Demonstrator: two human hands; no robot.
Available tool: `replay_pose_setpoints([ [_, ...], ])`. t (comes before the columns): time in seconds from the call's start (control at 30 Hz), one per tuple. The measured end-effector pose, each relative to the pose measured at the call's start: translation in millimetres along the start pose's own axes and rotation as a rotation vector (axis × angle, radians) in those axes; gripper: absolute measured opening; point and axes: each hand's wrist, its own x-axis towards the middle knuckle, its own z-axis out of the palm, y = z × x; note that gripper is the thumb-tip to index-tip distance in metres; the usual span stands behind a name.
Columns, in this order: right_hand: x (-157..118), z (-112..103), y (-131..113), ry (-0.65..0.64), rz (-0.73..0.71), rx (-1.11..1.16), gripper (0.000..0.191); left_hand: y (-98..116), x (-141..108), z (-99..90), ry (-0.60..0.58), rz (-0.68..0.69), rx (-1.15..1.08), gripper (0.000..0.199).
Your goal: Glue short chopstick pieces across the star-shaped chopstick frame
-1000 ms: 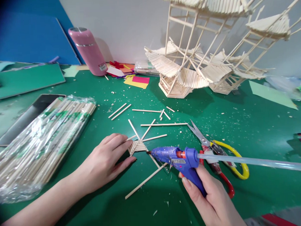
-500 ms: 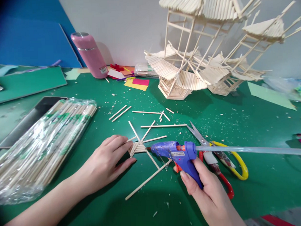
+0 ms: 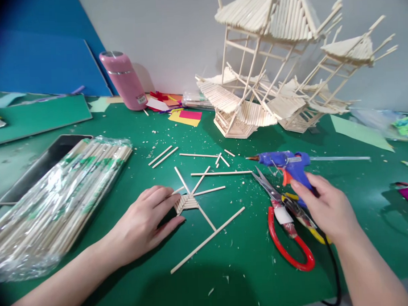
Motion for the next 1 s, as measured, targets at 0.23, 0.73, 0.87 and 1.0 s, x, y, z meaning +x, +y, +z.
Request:
replay_pose_setpoints([
  [0.23,31.0,8.0,7.2,0.17,-0.089,-0.166,0.024,2.2,-1.3,0.1,0.193,0.057,0.026,0.023],
  [0.73,-38.4,62.7,-147.3,-0.219,-0.787,0.271,0.016,16.3,-7.4,1.6,0.111,0.231,-0.144,0.023],
  [0.87,-33.8,65.7,-140.9,-0.246,-0.794,0.243,0.015,17.1,-6.7,0.0,0.109,0.206,-0.161,0.023],
  [1.0,-30.5,66.5,-133.6,-0.27,-0.701,0.261,0.014,14.2,-5.5,-2.2,0.174,-0.002,-0.097,0.02],
])
